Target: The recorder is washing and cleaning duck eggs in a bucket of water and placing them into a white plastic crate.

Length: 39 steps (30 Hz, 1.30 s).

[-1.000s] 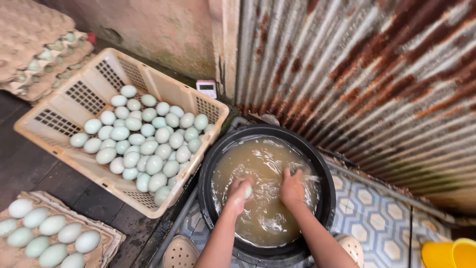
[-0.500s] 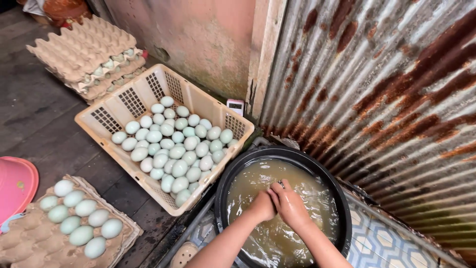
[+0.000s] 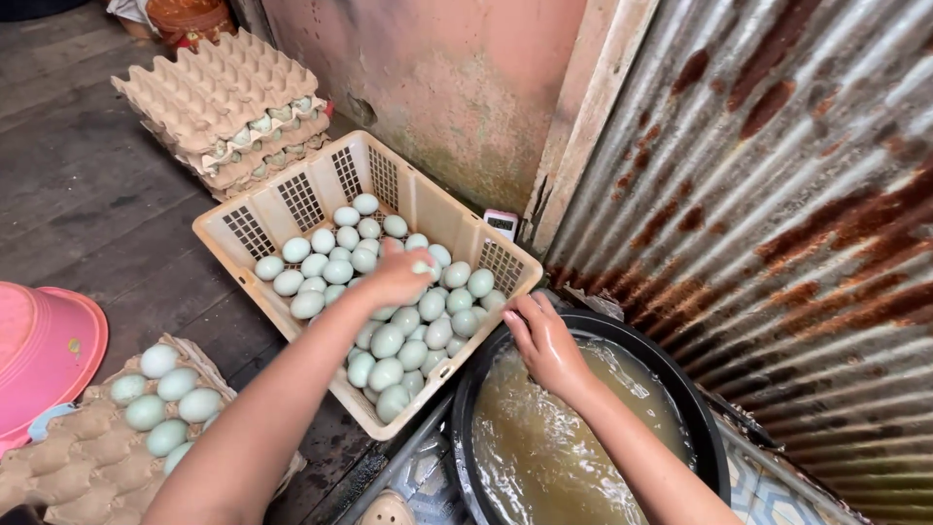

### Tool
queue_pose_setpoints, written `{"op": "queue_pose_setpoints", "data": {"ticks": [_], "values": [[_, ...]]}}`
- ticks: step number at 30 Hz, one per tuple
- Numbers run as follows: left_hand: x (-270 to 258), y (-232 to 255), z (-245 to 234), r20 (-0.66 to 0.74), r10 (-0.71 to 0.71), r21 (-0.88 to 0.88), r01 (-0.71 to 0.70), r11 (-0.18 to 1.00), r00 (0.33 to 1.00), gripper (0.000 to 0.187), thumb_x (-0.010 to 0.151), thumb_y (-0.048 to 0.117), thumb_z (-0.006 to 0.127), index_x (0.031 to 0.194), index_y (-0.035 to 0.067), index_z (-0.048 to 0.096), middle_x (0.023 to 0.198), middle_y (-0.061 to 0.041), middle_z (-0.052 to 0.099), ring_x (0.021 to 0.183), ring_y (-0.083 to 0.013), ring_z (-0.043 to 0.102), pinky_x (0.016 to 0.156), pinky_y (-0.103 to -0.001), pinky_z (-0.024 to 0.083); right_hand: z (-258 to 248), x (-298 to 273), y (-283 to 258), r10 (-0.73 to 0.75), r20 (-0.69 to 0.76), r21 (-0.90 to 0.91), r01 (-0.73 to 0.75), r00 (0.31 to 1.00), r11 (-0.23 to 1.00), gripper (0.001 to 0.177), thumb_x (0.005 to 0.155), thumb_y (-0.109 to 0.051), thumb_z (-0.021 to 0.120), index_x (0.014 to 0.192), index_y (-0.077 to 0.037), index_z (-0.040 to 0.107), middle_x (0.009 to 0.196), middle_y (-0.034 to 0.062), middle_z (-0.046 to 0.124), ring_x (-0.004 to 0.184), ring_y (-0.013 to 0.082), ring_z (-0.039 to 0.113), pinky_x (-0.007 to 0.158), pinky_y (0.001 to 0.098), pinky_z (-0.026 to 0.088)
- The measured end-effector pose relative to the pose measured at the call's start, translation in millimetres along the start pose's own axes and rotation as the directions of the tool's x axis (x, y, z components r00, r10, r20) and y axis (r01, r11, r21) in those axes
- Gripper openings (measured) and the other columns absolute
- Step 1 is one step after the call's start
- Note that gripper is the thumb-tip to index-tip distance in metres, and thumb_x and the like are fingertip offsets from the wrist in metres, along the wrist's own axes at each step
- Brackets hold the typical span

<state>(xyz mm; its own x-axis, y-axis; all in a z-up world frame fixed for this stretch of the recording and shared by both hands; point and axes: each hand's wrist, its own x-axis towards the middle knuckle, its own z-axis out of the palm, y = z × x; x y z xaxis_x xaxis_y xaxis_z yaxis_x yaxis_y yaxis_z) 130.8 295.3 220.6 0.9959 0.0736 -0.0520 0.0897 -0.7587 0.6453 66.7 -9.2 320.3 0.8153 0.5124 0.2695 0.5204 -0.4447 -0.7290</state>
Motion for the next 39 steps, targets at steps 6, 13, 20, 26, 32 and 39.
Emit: {"op": "queue_pose_setpoints", "data": {"ticks": [6,13,20,26,32,39], "values": [[14,-86,-8,-0.080,-0.175,0.055,0.179,0.982,0.981,0.056,0.079,0.025,0.082,0.131,0.016,0.064,0.137,-0.024,0.058,0.122,-0.0375,0.061,0.108,-0.042,0.049,41,40,-2,-0.085,0.010,0.009,0.085,0.996,0.996,0.020,0.104,-0.023,0.056,0.107,-0.004,0.062,0.103,0.0174,0.056,0.091,0.0367,0.060,0.083,0.0427,0.050],[27,-131,21,-0.141,-0.251,-0.077,0.242,0.967,0.958,0.052,0.081,0.016,0.083,0.129,0.006,0.068,0.128,-0.016,0.069,0.119,-0.0287,0.066,0.103,-0.038,0.052,57,41,-11,-0.013,0.012,0.052,0.012,1.000,0.999,0.020,0.103,-0.023,0.058,0.108,-0.004,0.062,0.101,0.0161,0.057,0.088,0.0324,0.061,0.081,0.0404,0.051],[40,-94,31,-0.357,-0.090,-0.324,-0.033,0.945,0.930,0.035,0.093,0.003,0.061,0.128,0.004,0.062,0.124,-0.018,0.068,0.111,-0.0267,0.069,0.097,-0.036,0.054,27,-1,31,-0.059,-0.130,-0.033,0.055,0.990,0.998,0.018,0.104,-0.021,0.058,0.108,-0.004,0.063,0.099,0.0146,0.058,0.090,0.0273,0.061,0.081,0.0385,0.050],[-72,134,104,-0.163,0.306,-0.318,-0.343,0.884,0.938,0.014,0.082,0.005,0.067,0.094,0.006,0.060,0.088,-0.013,0.061,0.079,-0.0246,0.063,0.070,-0.045,0.055,-10,-79,111,0.272,-0.186,0.043,-0.268,0.944,0.962,0.021,0.099,-0.023,0.056,0.107,-0.005,0.061,0.098,0.0143,0.057,0.073,0.0255,0.064,0.068,0.0369,0.053],[-118,115,263,0.534,-0.118,0.457,-0.168,0.873,0.837,0.079,0.091,0.041,0.074,0.146,-0.007,0.042,0.155,-0.028,0.034,0.143,-0.0412,0.031,0.119,-0.049,0.024,-9,-154,193,0.310,-0.200,-0.109,-0.335,0.929,0.936,0.018,0.100,-0.025,0.061,0.103,-0.007,0.064,0.086,0.0157,0.062,0.082,0.0302,0.061,0.075,0.0418,0.052],[-101,36,366,0.620,-0.248,0.624,-0.277,0.731,0.744,0.076,0.095,0.048,0.064,0.157,0.019,0.031,0.167,-0.009,0.020,0.155,-0.0310,0.020,0.126,-0.050,0.021,4,-189,216,0.537,-0.138,-0.074,-0.549,0.833,0.833,0.021,0.096,-0.029,0.062,0.106,-0.011,0.065,0.095,0.0157,0.059,0.078,0.0340,0.063,0.078,0.0441,0.053]]}}
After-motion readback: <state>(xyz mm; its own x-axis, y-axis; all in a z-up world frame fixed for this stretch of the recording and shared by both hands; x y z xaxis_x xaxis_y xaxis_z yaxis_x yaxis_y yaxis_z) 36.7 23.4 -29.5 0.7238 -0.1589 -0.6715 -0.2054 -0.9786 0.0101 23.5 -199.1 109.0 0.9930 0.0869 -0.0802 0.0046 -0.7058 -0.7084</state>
